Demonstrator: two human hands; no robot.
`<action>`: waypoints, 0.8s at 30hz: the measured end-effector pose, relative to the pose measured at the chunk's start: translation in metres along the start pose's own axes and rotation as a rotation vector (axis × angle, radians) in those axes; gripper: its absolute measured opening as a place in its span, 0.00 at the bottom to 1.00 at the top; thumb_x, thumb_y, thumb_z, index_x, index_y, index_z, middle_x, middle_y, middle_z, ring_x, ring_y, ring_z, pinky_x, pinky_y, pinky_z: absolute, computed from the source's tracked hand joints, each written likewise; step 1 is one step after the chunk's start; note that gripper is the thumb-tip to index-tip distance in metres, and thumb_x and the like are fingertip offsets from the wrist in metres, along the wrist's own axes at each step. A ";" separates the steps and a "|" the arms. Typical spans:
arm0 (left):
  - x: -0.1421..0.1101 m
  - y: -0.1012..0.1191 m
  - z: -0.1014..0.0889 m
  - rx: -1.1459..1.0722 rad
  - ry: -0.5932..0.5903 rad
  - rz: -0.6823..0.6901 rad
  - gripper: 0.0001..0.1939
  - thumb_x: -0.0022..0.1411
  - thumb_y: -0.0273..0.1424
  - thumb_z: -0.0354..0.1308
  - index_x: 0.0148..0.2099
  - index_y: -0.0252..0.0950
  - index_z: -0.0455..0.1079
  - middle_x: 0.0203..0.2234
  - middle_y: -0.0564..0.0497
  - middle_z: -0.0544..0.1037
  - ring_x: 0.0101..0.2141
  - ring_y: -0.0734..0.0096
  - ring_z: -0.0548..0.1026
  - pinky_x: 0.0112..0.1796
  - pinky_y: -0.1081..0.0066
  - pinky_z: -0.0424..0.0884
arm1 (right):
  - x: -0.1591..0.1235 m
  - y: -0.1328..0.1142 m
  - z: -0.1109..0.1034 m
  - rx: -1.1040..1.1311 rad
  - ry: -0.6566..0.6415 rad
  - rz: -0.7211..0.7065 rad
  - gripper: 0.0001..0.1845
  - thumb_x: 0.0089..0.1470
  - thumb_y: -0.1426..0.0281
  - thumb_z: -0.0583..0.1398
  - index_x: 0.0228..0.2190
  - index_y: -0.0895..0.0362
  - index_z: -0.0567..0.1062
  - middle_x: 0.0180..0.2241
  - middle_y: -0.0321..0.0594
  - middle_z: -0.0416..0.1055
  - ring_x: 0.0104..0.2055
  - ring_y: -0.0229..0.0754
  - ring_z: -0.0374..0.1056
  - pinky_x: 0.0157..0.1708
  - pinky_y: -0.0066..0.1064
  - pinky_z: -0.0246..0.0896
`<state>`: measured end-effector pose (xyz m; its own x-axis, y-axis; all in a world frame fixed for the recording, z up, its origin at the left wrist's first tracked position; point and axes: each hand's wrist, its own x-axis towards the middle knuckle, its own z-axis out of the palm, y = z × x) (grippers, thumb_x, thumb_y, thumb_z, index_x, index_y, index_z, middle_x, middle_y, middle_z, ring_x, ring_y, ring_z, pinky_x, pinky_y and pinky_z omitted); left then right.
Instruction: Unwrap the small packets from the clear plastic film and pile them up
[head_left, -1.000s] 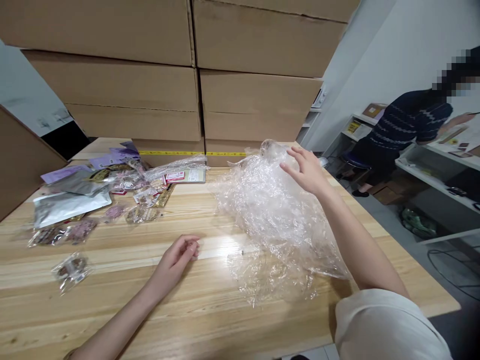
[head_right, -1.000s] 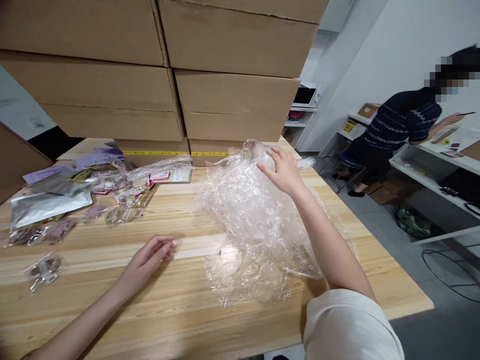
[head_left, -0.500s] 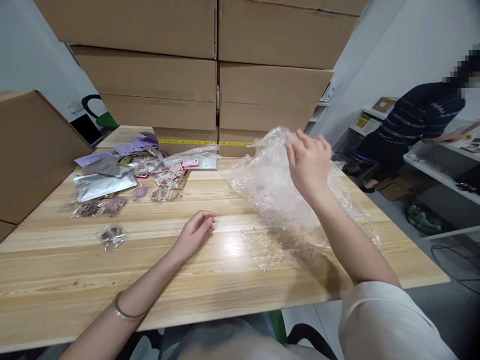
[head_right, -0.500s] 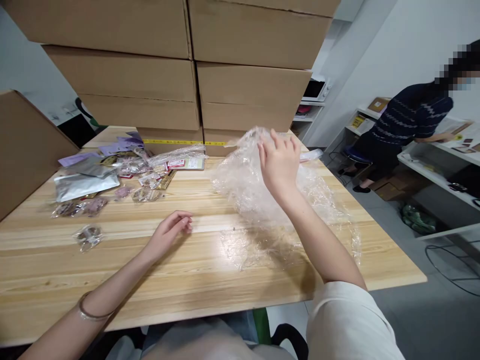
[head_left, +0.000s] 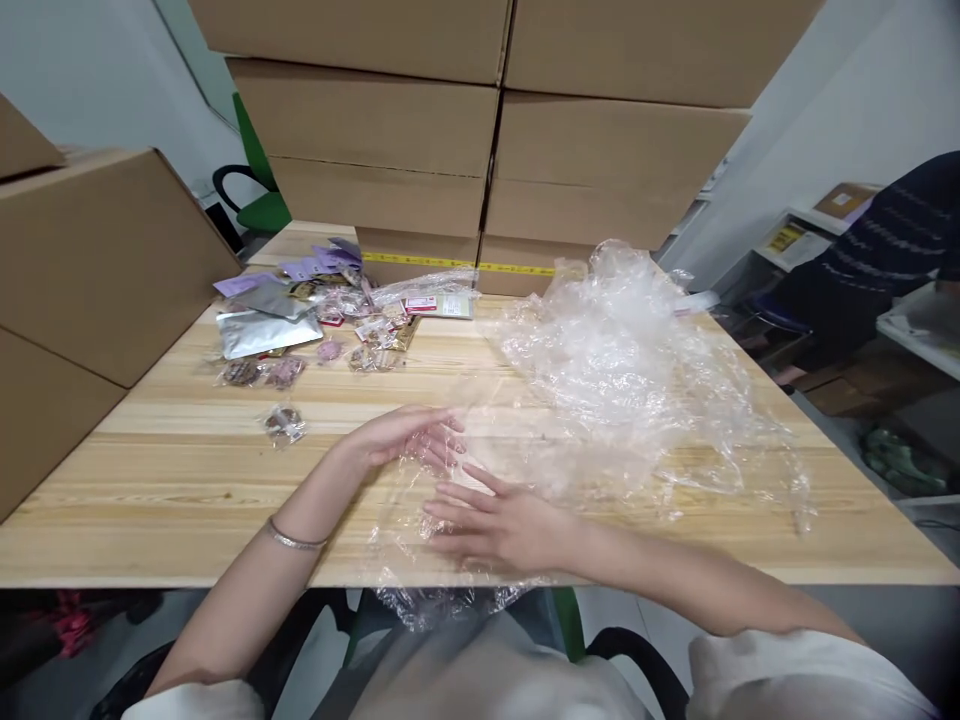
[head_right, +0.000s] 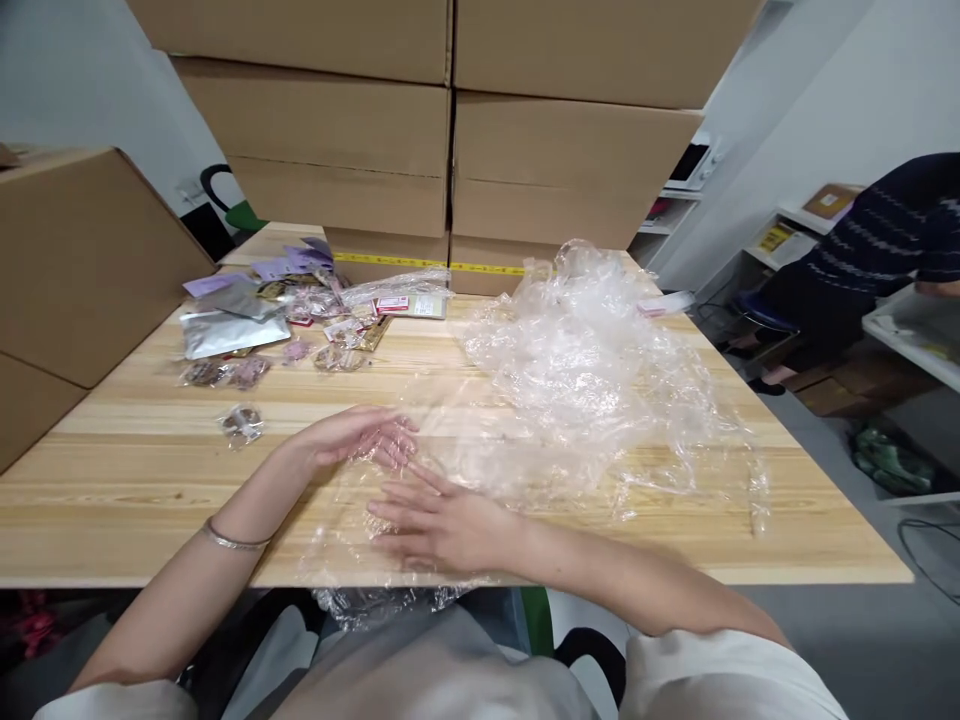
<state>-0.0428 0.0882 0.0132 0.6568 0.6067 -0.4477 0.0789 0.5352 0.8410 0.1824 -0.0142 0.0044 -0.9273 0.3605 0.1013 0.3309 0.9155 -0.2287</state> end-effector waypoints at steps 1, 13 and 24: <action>0.003 -0.004 0.003 0.059 0.030 0.021 0.19 0.54 0.45 0.67 0.37 0.32 0.76 0.31 0.42 0.82 0.30 0.65 0.79 0.34 0.67 0.75 | 0.000 -0.004 0.001 0.059 0.019 -0.006 0.24 0.65 0.57 0.50 0.61 0.41 0.64 0.67 0.28 0.51 0.71 0.38 0.39 0.70 0.41 0.33; -0.008 0.005 -0.029 0.468 0.755 0.213 0.12 0.65 0.40 0.53 0.40 0.36 0.65 0.29 0.50 0.78 0.14 0.76 0.71 0.15 0.76 0.63 | -0.056 0.062 -0.085 0.407 0.434 1.059 0.24 0.62 0.54 0.52 0.52 0.54 0.71 0.55 0.49 0.70 0.49 0.55 0.72 0.44 0.48 0.70; -0.040 0.000 -0.038 1.237 0.653 -0.155 0.19 0.66 0.45 0.45 0.39 0.35 0.67 0.21 0.47 0.77 0.28 0.56 0.79 0.33 0.67 0.68 | 0.009 0.047 -0.053 0.154 -0.029 0.938 0.41 0.65 0.49 0.38 0.66 0.64 0.57 0.67 0.51 0.52 0.68 0.56 0.48 0.65 0.50 0.48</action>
<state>-0.0976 0.0866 0.0199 0.1455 0.9326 -0.3304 0.9411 -0.0274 0.3369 0.1993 0.0410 0.0463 -0.3001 0.9300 -0.2120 0.9178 0.2210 -0.3299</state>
